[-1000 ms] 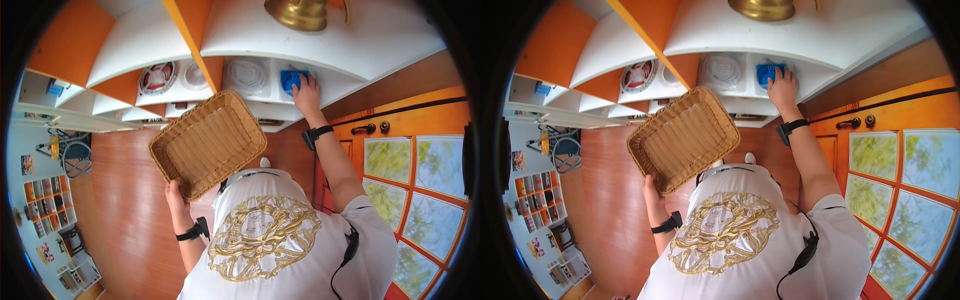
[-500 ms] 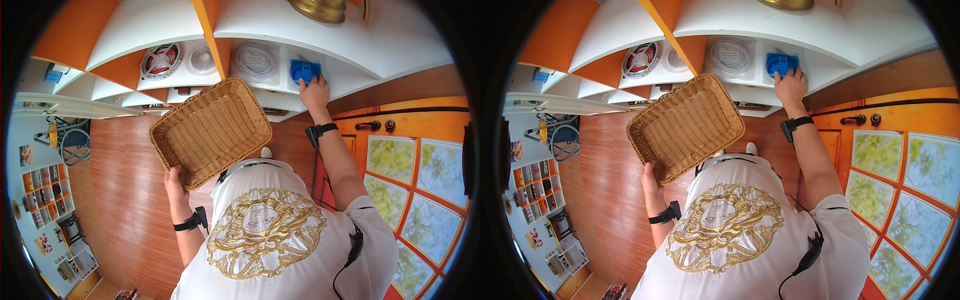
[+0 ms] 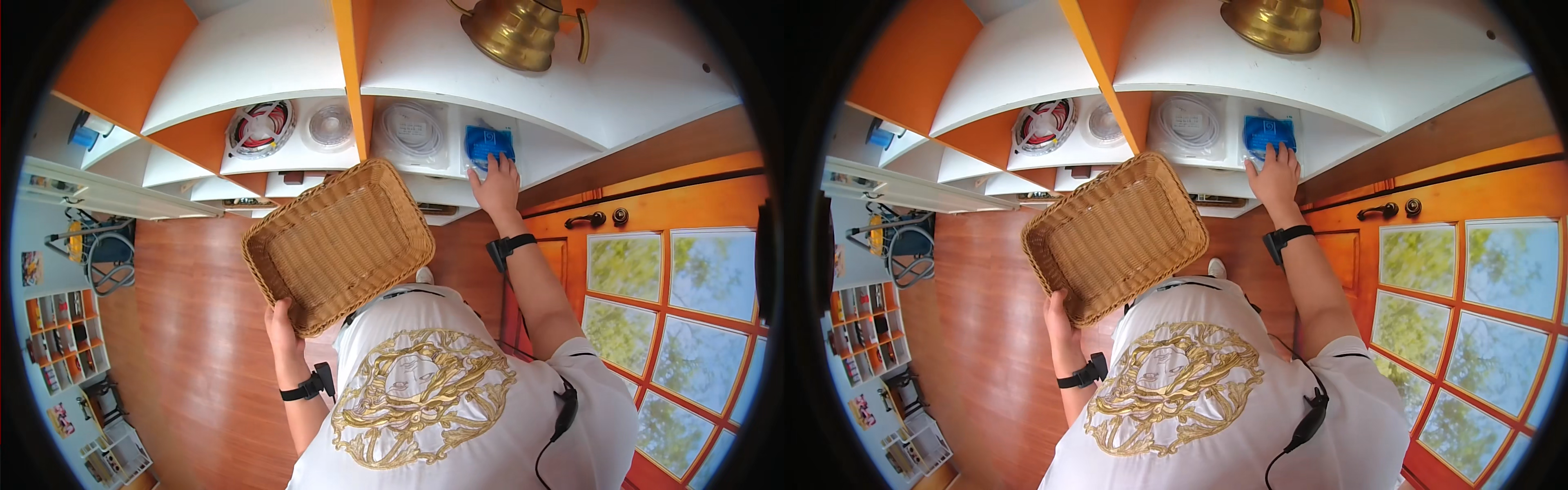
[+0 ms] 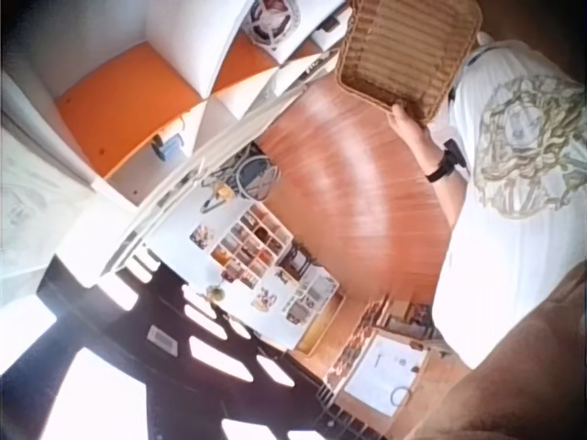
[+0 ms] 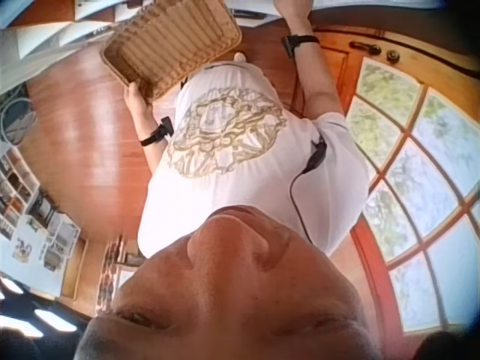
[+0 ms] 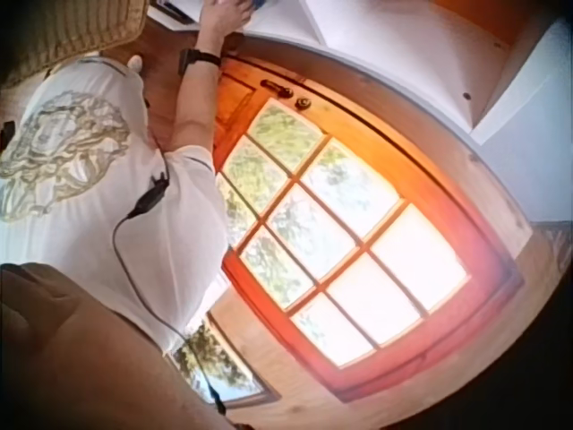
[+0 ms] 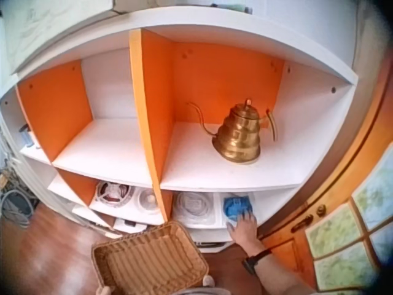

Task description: The person organizes various items in a room by moving them from a workbench to a shelving unit. They use a wicker tray to transport plastic-wrapped items, a clear plastic box, and spray cans, placing them onto different shelves.

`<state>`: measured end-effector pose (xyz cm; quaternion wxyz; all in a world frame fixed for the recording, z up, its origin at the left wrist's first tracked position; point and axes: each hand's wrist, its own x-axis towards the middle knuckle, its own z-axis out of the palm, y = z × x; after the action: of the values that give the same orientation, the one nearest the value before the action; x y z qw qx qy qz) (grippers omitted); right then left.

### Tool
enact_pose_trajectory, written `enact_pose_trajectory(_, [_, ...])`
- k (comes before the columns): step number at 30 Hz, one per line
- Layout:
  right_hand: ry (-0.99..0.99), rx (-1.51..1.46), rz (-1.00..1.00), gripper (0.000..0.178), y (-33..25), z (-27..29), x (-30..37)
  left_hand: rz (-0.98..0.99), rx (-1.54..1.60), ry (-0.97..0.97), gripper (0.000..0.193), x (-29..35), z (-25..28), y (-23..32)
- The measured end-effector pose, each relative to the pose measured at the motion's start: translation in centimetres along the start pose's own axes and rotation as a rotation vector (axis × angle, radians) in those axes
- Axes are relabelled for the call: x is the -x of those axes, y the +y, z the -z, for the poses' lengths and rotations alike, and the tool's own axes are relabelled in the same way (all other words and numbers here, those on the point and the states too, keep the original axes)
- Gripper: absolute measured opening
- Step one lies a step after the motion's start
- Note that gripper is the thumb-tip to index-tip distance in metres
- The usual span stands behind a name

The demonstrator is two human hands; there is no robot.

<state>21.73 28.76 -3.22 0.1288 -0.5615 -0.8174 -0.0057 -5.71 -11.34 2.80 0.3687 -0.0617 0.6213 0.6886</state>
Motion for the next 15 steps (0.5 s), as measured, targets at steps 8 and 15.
enact_pose_trajectory(8, [0.027,0.047,-0.08,0.062,-0.7,-0.5,-0.6,0.002,0.046,-0.05,0.038,-0.7,1.6,0.6])
enact_pose_trajectory(15, [0.19,0.058,-0.036,0.057,-1.2,-0.5,-0.5,0.013,0.068,-0.029,0.036,-0.7,3.3,1.0])
